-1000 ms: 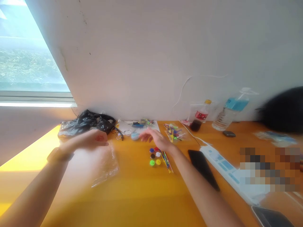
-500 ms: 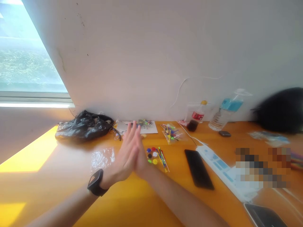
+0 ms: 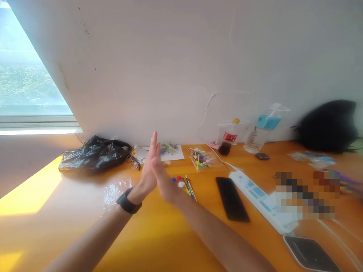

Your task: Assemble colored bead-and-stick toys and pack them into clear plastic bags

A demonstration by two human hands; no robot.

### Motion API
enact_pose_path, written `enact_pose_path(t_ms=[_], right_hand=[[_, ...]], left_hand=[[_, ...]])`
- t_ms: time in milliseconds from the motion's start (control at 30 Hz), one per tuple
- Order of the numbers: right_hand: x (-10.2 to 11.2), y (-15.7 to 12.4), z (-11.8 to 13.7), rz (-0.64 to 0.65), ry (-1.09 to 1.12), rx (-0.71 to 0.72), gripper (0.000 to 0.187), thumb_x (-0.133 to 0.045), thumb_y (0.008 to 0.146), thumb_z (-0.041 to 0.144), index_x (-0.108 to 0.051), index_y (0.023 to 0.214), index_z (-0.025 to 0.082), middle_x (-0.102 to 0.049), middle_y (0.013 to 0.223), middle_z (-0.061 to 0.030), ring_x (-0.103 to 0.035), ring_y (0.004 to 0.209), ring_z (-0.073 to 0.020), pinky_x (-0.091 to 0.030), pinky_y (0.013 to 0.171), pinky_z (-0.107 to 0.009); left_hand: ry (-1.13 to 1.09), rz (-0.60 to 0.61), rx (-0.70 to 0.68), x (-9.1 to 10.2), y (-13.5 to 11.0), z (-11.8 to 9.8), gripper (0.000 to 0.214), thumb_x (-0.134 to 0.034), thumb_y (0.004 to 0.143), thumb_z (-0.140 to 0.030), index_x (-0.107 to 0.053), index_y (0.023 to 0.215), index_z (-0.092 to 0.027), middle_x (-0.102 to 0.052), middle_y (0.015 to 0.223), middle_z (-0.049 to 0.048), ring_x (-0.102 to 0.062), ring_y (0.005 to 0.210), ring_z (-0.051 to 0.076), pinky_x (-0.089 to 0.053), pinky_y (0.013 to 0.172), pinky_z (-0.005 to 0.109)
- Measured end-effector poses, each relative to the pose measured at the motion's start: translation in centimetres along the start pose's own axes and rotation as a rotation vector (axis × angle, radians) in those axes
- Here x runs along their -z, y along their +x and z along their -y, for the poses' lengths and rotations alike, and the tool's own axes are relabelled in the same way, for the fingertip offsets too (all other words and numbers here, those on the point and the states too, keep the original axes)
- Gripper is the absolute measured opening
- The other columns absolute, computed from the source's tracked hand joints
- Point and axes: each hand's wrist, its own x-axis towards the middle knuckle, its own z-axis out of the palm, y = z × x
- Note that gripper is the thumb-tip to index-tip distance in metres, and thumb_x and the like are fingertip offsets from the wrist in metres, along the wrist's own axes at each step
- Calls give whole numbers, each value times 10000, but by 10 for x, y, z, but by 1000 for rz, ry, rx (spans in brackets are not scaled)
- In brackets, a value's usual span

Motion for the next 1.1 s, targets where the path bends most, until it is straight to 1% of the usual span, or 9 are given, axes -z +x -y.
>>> enact_pose_path(t_ms=[100,200,267,333,433,533,600,833,1100], right_hand=[[17,0,13,194,-151,-40,678,-310,1008,746,-300,1610,433,-321,1681,62,-79,1610,-172,-11,1306,-453],[51,7,38,241,-443,-61,586,-344,1029,684,-584,1429,329,-595,1463,-51,-464,1428,-261,-320,1203,-457],[78,11,50,156,-814,-100,520,-402,1022,637,-724,1132,243,-742,1088,-68,-666,1069,-261,-489,955,-392],[105,15,54,75,-1232,-268,453,-469,997,574,-719,907,207,-721,838,-51,-662,816,-233,-470,753,-337],[135,16,40,270,-1522,-649,317,-646,882,494,-694,795,193,-723,808,-53,-647,739,-215,-400,636,-295],[149,17,13,542,-1434,-919,284,-748,772,453,-695,748,175,-731,783,-55,-660,728,-204,-406,606,-270],[152,17,-2,627,-1320,-1004,299,-782,719,444,-686,706,162,-713,719,-45,-665,705,-191,-431,603,-249],[154,17,-16,616,-1287,-1022,168,-757,670,302,-718,730,150,-731,722,-42,-689,720,-184,-454,598,-223],[148,19,-15,599,-1373,-1010,82,-711,647,213,-715,682,139,-736,720,-63,-672,695,-201,-420,569,-250]], left_hand=[[44,-101,52,20,12,13,574,-275,1087,-563,-260,1629,-373,-211,1735,-12,-160,1608,253,-211,1311,494],[123,-94,156,37,15,40,547,-415,1066,-526,-412,1546,-263,-504,1571,141,-540,1407,300,-458,1154,507],[192,127,150,42,11,59,414,-522,1028,-437,-599,1365,-208,-694,1328,156,-704,1160,293,-566,997,462],[296,414,72,42,2,71,321,-544,997,-314,-675,1273,-213,-743,1232,127,-720,1088,272,-574,949,410],[435,677,-87,33,-13,78,365,-516,931,-138,-708,1229,-225,-757,1180,97,-715,1039,243,-550,901,331],[509,756,-114,25,-22,81,358,-490,919,-103,-744,1129,-244,-774,1079,60,-718,925,205,-519,808,266],[531,752,-74,23,-24,86,323,-518,921,-128,-766,1083,-256,-782,1054,44,-715,896,197,-502,775,250],[462,698,-27,31,-17,97,166,-642,869,-146,-782,938,-204,-780,945,55,-690,816,187,-487,707,252],[370,631,138,53,1,74,148,-744,835,-254,-756,958,-174,-756,947,69,-713,793,184,-530,699,256]])
